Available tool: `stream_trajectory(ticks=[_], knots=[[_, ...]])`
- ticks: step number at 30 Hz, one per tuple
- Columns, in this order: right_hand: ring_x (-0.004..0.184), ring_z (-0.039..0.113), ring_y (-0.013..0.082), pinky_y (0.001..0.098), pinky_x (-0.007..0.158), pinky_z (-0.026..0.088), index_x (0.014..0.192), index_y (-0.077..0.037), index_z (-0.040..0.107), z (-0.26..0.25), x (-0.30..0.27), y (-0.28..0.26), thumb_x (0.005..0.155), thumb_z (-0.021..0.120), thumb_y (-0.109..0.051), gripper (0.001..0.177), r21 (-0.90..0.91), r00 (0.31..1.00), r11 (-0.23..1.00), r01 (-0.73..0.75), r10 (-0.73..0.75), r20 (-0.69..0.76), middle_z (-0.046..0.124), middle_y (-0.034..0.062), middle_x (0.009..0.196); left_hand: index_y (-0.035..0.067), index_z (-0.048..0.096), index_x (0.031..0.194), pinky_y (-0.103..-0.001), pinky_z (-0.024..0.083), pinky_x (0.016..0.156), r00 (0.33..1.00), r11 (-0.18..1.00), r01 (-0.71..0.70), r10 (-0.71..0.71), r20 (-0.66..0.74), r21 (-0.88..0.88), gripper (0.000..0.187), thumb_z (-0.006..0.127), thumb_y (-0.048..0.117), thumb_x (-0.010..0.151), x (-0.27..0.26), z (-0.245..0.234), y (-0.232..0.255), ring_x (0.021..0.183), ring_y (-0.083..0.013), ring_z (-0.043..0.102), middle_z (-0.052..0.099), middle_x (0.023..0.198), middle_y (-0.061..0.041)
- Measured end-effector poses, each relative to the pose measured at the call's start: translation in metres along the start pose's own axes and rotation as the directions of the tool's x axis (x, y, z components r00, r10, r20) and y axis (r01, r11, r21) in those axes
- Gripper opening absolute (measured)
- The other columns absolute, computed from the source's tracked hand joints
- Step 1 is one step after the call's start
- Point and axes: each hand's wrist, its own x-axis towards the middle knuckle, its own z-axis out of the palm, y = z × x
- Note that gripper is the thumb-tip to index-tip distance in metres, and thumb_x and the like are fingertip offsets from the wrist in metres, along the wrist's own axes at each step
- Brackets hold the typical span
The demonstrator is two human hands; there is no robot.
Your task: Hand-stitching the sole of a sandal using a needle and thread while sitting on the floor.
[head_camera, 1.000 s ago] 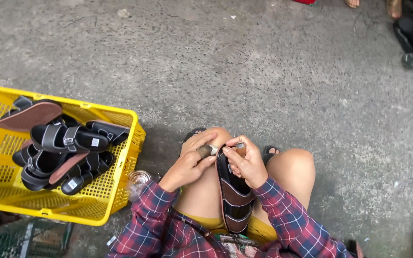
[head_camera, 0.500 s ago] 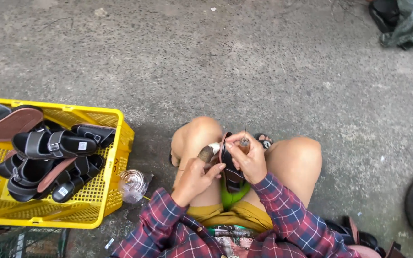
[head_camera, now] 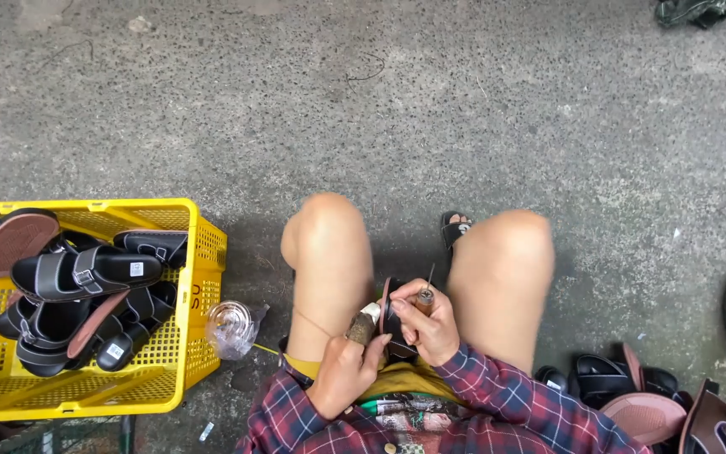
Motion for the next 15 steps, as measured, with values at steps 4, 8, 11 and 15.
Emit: stream_trajectory(ticks=[4,8,11,15], knots=[[0.045,0.042,0.0056,0.0188,0.039,0.033,0.096,-0.001,0.063,0.008,0.010,-0.053,0.084,0.065,0.001,0.012,-0.361,0.979,0.925,-0.116,0.167,0.114,0.058,0.0027,0.067,-0.001,0.065,0.074,-0.039,0.046,0.039,1.000,0.994,-0.002,0.001,0.015,0.108,0.017,0.069,0.015,0.079,0.004,-0.004,-0.002,0.041,-0.0308,0.060,0.065,0.057,-0.015],[0.058,0.061,0.0071,0.0219,0.053,0.047,0.089,-0.017,0.077,0.021,0.012,-0.179,0.071,0.074,-0.012,0.019,-0.953,0.991,0.283,0.109,0.041,0.126,0.076,-0.0048,0.078,0.000,0.066,0.078,-0.036,0.047,0.044,0.992,0.990,-0.052,0.036,0.124,0.130,0.020,0.072,0.019,0.077,0.016,-0.014,0.007,0.045,-0.0283,0.060,0.066,0.060,-0.012],[0.043,0.042,0.0133,0.0260,0.037,0.031,0.094,-0.007,0.072,0.018,-0.007,-0.251,0.074,0.072,-0.003,0.020,-0.900,0.952,0.410,-0.149,-0.185,-0.242,0.059,0.0056,0.064,0.004,0.064,0.110,-0.031,0.050,0.048,0.991,0.981,-0.134,0.129,0.043,0.140,0.041,0.074,0.025,0.076,0.031,-0.023,0.013,0.055,-0.0210,0.064,0.070,0.073,-0.007],[0.080,0.054,0.0278,0.0370,0.072,0.044,0.131,0.010,0.059,-0.039,-0.007,-0.243,0.101,0.070,0.006,0.033,-0.976,0.706,-0.213,0.045,-0.685,0.182,0.059,0.0194,0.102,0.001,0.060,0.118,-0.034,0.051,0.081,0.975,0.980,-0.201,0.200,0.092,-0.001,0.051,0.075,0.016,0.072,0.058,-0.035,0.032,0.093,-0.0273,0.065,0.066,0.109,-0.013]])
